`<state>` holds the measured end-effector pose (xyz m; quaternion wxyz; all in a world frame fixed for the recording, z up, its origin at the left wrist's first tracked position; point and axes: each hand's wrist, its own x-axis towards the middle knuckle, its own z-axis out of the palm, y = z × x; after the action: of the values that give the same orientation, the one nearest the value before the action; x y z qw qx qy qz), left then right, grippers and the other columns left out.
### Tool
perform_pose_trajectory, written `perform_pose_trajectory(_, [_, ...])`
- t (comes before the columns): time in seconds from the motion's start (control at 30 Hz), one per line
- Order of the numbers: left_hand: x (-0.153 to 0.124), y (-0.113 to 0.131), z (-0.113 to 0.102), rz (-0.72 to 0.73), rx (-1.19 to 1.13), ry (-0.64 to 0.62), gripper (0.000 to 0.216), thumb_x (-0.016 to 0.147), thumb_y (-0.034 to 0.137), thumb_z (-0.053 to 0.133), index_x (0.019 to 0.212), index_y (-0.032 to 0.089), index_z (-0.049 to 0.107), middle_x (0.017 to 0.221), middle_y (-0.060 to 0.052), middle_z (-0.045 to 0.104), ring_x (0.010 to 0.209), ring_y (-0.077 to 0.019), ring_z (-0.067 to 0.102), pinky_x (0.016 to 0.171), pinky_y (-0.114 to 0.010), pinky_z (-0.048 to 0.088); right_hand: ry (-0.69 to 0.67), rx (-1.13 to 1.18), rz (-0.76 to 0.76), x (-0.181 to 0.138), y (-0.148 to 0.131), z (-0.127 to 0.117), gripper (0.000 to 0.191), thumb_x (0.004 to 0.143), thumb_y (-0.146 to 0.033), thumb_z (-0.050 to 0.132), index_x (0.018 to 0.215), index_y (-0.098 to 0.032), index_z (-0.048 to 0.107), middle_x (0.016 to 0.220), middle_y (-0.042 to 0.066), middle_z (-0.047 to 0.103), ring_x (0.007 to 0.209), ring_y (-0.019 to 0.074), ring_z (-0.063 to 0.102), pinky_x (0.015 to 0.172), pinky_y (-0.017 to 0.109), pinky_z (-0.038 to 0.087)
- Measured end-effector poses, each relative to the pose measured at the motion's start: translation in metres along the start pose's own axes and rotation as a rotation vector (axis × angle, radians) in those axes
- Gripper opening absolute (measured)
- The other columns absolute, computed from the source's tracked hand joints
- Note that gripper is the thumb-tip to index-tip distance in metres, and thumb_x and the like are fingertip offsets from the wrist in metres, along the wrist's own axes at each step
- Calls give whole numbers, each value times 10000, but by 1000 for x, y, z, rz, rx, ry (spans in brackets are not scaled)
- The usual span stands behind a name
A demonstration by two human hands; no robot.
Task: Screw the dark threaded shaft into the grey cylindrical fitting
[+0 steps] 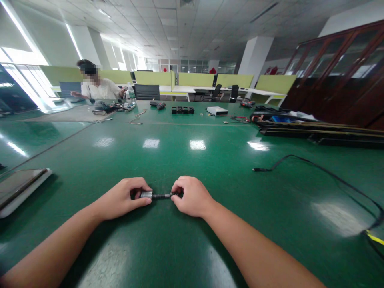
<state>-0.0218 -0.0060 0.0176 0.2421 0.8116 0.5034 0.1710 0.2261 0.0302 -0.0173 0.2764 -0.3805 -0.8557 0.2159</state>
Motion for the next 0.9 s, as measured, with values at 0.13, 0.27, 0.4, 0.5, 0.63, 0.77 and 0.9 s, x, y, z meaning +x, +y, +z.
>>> perform_pose_trajectory(0.13, [1,-1,0,-9,-9,8,235,833,380,693,923,164,708,750,6,603,648,-137,561,610,-229,411,32,-2,32,0,4,-2,55,709,-152,713,755,-178,699,700,-7,613,628,125,537,588,247,381])
perform_pose_trajectory(0.27, [2,-2,0,-10,-19,8,237,833,383,692,928,166,708,748,10,600,643,-134,560,607,-228,413,-5,19,4,-1,2,-2,62,702,-149,723,752,-182,708,674,-15,605,613,119,529,578,242,375])
perform_pose_trajectory(0.4, [1,-3,0,-12,-23,10,241,832,386,693,928,166,708,744,11,598,644,-135,562,611,-230,414,-14,30,-11,-1,0,-1,66,699,-147,730,752,-182,717,677,-10,619,617,121,536,583,242,383])
perform_pose_trajectory(0.5, [1,-3,0,-12,-28,4,245,831,388,694,935,166,706,751,10,598,648,-136,563,612,-231,415,-3,33,-20,0,0,-1,68,700,-146,735,755,-184,724,678,-5,631,629,127,551,598,247,397])
perform_pose_trajectory(0.63, [1,-2,2,7,-36,-4,243,828,387,699,943,172,703,775,6,608,662,-139,562,612,-234,412,-21,83,-72,1,-2,1,75,712,-153,743,779,-183,729,698,6,646,666,140,575,629,255,425])
perform_pose_trajectory(0.77, [1,1,8,49,-15,7,229,825,363,704,962,179,699,794,4,612,673,-139,558,617,-235,401,-72,180,-112,0,-4,4,238,713,-112,728,940,-184,722,790,14,671,708,141,600,686,260,467])
perform_pose_trajectory(0.9, [2,4,13,44,-5,3,229,808,343,712,957,171,685,768,10,595,655,-139,547,600,-235,390,-98,194,-109,-1,-5,7,254,724,-96,709,963,-181,714,802,16,670,716,143,604,697,265,474])
